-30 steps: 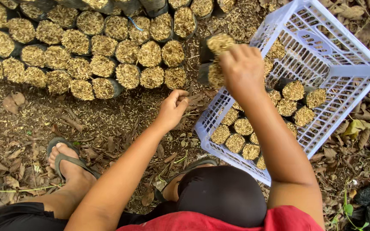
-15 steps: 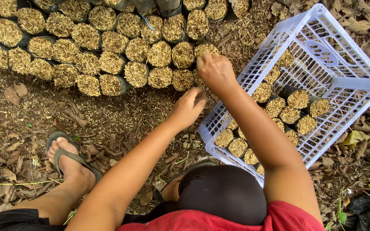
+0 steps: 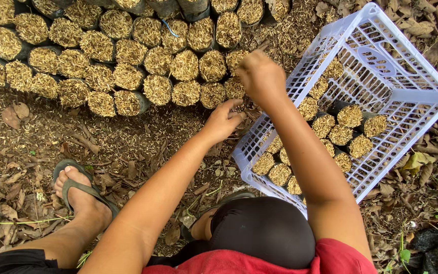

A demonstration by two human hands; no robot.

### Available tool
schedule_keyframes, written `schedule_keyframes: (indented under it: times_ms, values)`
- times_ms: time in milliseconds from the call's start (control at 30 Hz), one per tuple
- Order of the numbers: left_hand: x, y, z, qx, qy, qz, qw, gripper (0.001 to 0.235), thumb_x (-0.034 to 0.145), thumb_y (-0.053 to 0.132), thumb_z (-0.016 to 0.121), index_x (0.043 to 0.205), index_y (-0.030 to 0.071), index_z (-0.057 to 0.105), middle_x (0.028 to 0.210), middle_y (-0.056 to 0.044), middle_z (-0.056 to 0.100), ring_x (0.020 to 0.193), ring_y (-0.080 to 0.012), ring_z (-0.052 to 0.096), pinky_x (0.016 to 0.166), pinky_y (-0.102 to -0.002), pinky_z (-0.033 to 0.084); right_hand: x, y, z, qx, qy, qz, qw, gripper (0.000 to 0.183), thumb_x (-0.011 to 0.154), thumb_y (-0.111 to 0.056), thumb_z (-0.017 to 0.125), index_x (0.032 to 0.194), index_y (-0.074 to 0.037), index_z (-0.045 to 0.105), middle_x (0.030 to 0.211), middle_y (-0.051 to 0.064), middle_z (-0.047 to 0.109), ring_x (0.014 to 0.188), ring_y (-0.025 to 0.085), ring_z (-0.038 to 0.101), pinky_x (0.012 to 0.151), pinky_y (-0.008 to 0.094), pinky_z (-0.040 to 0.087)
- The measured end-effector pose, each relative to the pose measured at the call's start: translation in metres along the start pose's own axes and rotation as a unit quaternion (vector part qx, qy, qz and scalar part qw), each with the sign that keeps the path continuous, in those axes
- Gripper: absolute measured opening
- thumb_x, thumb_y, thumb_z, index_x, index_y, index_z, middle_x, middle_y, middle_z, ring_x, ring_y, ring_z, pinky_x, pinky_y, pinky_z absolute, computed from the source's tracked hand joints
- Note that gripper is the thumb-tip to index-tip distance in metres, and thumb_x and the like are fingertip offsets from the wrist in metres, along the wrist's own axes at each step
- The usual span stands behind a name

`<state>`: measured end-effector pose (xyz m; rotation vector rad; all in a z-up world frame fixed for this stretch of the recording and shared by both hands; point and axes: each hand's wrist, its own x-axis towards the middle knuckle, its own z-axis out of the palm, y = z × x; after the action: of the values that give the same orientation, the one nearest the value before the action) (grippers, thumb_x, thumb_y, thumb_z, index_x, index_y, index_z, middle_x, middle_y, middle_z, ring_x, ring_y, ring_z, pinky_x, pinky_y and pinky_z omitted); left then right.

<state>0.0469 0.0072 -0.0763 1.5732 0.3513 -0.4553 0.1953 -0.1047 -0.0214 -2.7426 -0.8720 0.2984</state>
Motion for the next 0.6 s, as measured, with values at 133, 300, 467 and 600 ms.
schedule_keyframes:
  times_ms: [133,300,467,600]
  values:
    - [-0.001,0.003,-0.001,0.009,-0.003,-0.018,1.000,0.056,0.096,0.029,0.065,0.145,0.005,0.051,0.145,-0.019,0.054,0.124,-0.0309,0.065,0.097,-0.041,0.057,0.011,0.010,-0.017,0.138,0.014,0.099,0.985,0.034,0.101,-0.024,0.069,0.117,0.005,0.066,0.108,0.021,0.072,0.094,0.028,0.073,0.083,0.042,0.057]
    - [-0.005,0.012,-0.002,0.031,-0.004,-0.005,0.999,0.057,0.097,0.030,0.065,0.145,0.005,0.049,0.145,-0.019,0.056,0.125,-0.0281,0.065,0.099,-0.040,0.056,0.022,-0.002,-0.012,0.158,-0.093,0.169,0.968,0.041,0.100,-0.027,0.067,0.129,0.002,0.064,0.113,0.024,0.073,0.100,0.031,0.073,0.088,0.044,0.058]
    - [-0.009,0.023,-0.003,0.001,-0.012,-0.064,0.998,0.058,0.096,0.030,0.064,0.147,0.008,0.048,0.140,-0.017,0.064,0.124,-0.0236,0.068,0.099,-0.040,0.056,-0.010,0.019,-0.031,0.178,0.087,0.047,0.979,0.037,0.097,-0.023,0.073,0.124,0.004,0.068,0.112,0.023,0.074,0.100,0.032,0.072,0.085,0.043,0.057]
    - [-0.010,0.031,-0.003,0.048,-0.014,-0.051,0.997,0.056,0.097,0.031,0.062,0.147,0.009,0.047,0.148,-0.014,0.055,0.128,-0.0237,0.063,0.101,-0.042,0.053,-0.063,0.113,-0.064,0.263,0.221,0.317,0.884,0.020,0.107,-0.020,0.065,0.114,-0.005,0.076,0.096,0.017,0.076,0.081,0.024,0.068,0.072,0.038,0.054]
